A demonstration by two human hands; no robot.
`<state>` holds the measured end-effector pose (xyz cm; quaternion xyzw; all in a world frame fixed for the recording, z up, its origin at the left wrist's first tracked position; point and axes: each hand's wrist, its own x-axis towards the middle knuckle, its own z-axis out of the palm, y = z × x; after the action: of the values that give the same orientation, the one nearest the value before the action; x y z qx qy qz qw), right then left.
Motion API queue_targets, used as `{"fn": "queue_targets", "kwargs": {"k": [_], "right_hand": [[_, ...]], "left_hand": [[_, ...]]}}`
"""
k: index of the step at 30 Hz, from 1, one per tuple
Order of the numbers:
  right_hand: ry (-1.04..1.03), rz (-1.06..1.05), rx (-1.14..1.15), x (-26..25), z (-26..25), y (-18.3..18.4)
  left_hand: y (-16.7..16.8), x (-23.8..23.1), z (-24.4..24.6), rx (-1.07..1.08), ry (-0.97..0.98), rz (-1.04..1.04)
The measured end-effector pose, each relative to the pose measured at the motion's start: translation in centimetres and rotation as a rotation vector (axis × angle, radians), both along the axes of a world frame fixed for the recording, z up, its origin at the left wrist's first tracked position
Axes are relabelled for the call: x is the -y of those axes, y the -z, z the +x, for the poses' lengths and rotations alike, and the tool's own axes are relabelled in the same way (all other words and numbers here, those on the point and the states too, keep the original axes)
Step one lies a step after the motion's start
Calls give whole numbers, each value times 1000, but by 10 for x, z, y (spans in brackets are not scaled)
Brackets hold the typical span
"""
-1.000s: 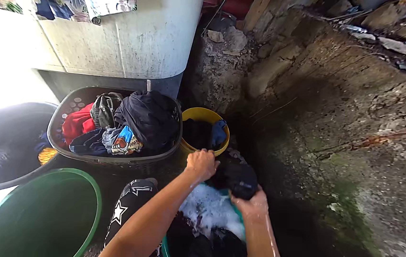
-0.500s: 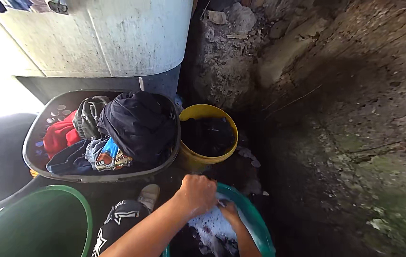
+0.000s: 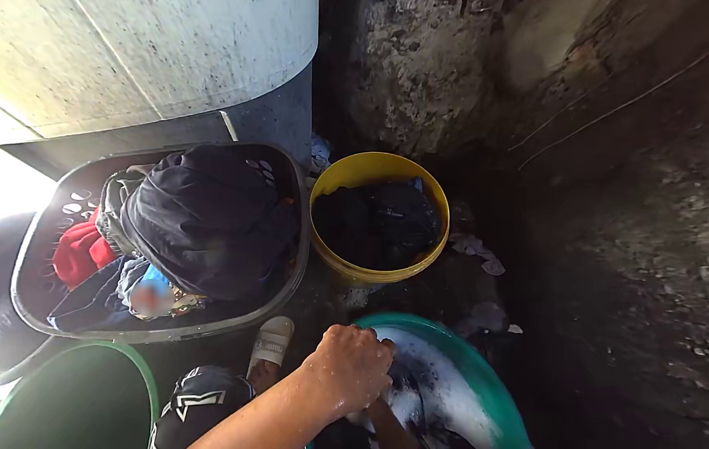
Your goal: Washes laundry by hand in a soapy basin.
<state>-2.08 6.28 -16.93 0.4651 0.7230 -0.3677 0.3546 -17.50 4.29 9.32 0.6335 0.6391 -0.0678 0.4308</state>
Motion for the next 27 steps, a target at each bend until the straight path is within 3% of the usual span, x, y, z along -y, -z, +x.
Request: {"fn": "queue_targets", "kwargs": {"k": [2, 4, 7, 9, 12, 14, 20, 24, 27], "right_hand": [[-73, 115, -36, -12, 48, 43], [-51, 199, 25, -37, 73, 56], [154, 262, 67, -64, 83, 55], [389, 169, -113, -73, 87, 39], [489, 163, -476, -75, 102, -4], [466, 187, -684, -76, 112, -54], [261, 503, -949, -62, 144, -207], [209, 733, -958, -52, 167, -281], [124, 829, -701, -60, 177, -285]], "left_hand": [[1, 0, 1, -9, -1, -6], [3, 1, 1, -14, -6, -6], [4, 2, 4, -21, -13, 3], [5, 0, 8, -19, -10, 10], [9, -3, 16, -5, 4, 38], [12, -4, 23, 1, 18, 54], [11, 3, 35, 10, 52, 113], [7, 9, 33, 6, 62, 140], [10, 7, 34, -7, 62, 135]]}}
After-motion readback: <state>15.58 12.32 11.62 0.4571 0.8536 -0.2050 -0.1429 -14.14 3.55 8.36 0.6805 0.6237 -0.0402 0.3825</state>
